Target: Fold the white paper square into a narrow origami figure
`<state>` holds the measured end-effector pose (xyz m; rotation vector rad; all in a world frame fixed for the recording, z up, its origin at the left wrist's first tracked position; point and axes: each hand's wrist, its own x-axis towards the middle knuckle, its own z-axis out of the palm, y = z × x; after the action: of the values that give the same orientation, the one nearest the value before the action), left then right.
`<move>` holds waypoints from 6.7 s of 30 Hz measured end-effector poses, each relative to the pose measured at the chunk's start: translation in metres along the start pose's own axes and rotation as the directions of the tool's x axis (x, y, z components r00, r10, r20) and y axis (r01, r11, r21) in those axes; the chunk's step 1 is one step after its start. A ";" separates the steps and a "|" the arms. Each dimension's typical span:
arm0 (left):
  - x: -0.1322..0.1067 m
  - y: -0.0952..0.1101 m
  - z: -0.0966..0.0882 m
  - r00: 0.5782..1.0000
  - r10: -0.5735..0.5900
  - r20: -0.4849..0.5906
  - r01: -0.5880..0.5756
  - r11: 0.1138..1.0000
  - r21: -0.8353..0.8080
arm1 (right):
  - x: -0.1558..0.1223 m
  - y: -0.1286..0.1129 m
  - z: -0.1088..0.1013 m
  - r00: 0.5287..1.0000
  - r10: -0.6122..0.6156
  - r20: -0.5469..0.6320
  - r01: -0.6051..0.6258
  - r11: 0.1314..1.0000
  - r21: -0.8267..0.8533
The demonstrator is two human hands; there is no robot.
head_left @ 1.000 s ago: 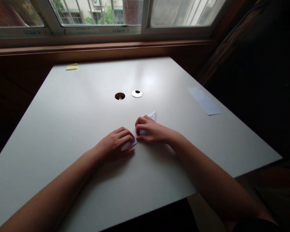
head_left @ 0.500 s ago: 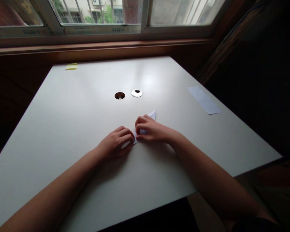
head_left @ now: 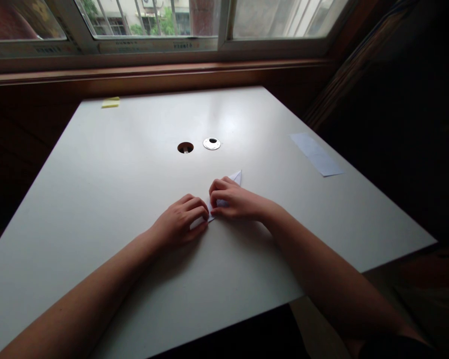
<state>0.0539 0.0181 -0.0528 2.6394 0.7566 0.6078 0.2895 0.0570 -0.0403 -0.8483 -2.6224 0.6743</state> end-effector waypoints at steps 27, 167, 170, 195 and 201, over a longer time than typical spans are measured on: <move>-0.005 -0.008 -0.011 0.957 0.280 0.079 -0.285 0.958 0.046 | 0.001 0.002 0.004 1.000 0.028 -0.004 -0.028 0.999 -0.018; -0.007 -0.012 0.004 0.994 0.107 0.020 -0.107 0.937 0.333 | 0.002 0.016 0.013 0.933 0.269 -0.238 -0.267 0.963 0.044; -0.007 -0.011 0.004 0.994 0.104 0.017 -0.104 0.938 0.331 | 0.003 0.016 0.012 0.928 0.278 -0.248 -0.271 0.961 0.060; -0.006 -0.010 0.008 0.996 0.092 0.008 -0.092 0.977 0.192 | 0.004 0.035 0.012 0.791 0.342 -0.507 -0.315 0.939 0.140; -0.006 -0.011 0.004 0.988 0.144 0.046 -0.150 0.975 0.162 | 0.006 0.030 0.015 0.903 0.105 -0.416 -0.147 0.987 -0.070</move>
<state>0.0469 0.0225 -0.0628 2.8700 0.6301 0.5585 0.2927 0.0770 -0.0682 -1.0677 -2.2480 0.3457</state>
